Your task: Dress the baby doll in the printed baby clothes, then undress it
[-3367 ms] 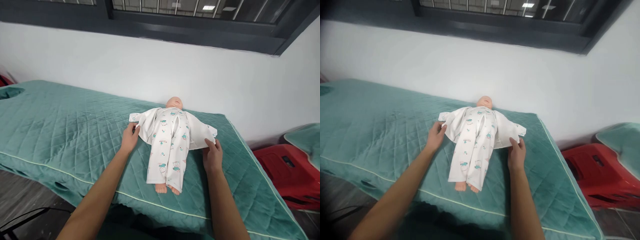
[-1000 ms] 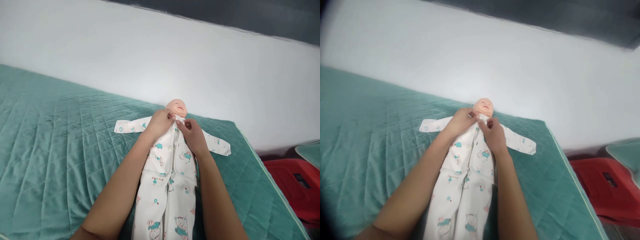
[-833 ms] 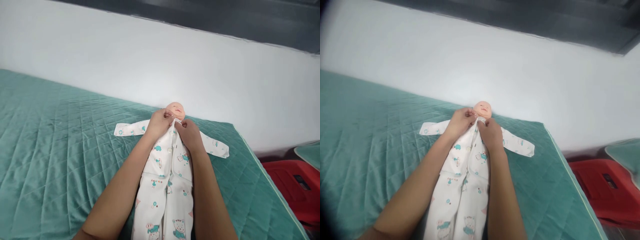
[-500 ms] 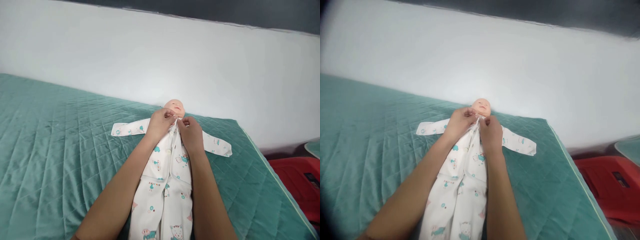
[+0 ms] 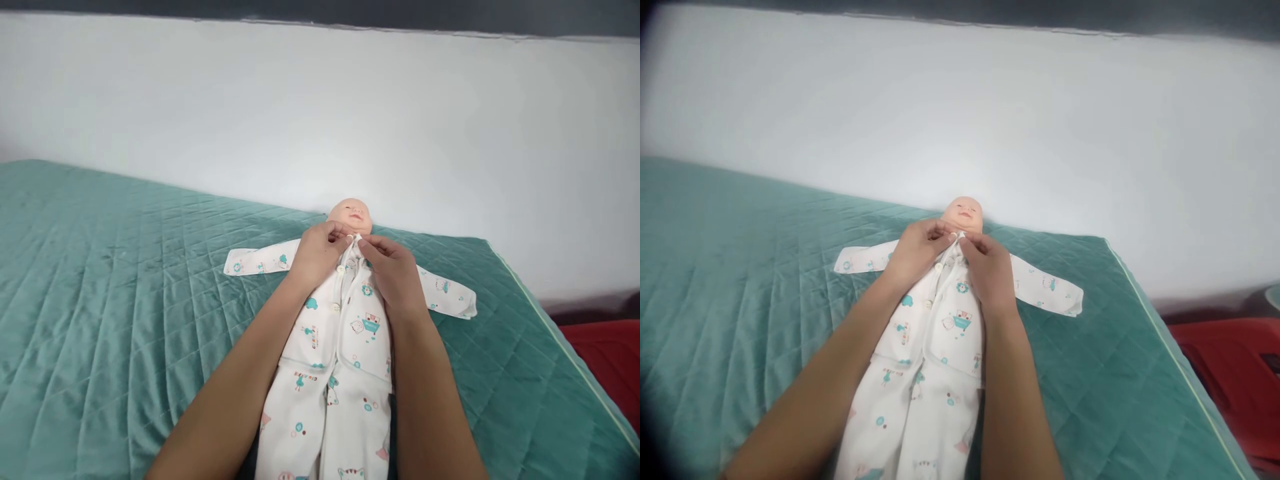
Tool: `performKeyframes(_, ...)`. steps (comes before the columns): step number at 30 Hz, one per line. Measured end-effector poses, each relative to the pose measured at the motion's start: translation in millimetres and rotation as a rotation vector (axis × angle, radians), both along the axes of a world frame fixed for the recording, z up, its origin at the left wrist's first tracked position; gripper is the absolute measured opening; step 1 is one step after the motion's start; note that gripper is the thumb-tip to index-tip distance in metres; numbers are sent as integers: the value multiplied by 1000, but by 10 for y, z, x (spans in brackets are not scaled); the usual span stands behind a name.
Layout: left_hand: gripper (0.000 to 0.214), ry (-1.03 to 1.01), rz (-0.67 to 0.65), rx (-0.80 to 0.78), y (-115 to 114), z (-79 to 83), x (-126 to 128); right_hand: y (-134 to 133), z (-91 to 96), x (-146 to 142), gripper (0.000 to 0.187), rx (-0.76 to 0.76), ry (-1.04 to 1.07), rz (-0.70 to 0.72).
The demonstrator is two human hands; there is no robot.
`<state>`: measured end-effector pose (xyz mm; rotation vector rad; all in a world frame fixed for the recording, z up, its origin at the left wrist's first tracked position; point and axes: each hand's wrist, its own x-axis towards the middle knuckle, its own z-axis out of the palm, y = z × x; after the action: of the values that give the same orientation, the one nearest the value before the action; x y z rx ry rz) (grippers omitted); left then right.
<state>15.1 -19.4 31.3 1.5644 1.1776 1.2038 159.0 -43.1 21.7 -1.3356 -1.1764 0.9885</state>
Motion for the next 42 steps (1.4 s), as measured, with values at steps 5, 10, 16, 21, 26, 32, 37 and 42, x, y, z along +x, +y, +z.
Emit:
performKeyframes(5,11,2,-35,9,13,-20,-13,-21,32,19,28,19,-57,36)
performKeyframes(10,13,20,-27,19,20,-21,-8,-38,37,23,37,13,-50,76)
performKeyframes(16,16,30,-64,42,1,-12,-37,-44,40,8,39,-24,-77,136)
performKeyframes(21,21,63,-128,46,-15,8,-84,-34,40,25,41,-47,-154,162)
performKeyframes(26,21,69,-107,-10,-45,40,-76,-50,71,3,38,-58,-256,155)
performKeyframes(32,25,37,-104,-73,-70,59,-61,-73,89,-29,37,-37,-308,137)
performKeyframes(37,22,-2,-128,-71,-54,50,-72,-74,97,-32,40,-44,-316,136)
performKeyframes(42,21,-38,-156,-65,-50,51,-83,-76,91,-16,45,-56,-289,134)
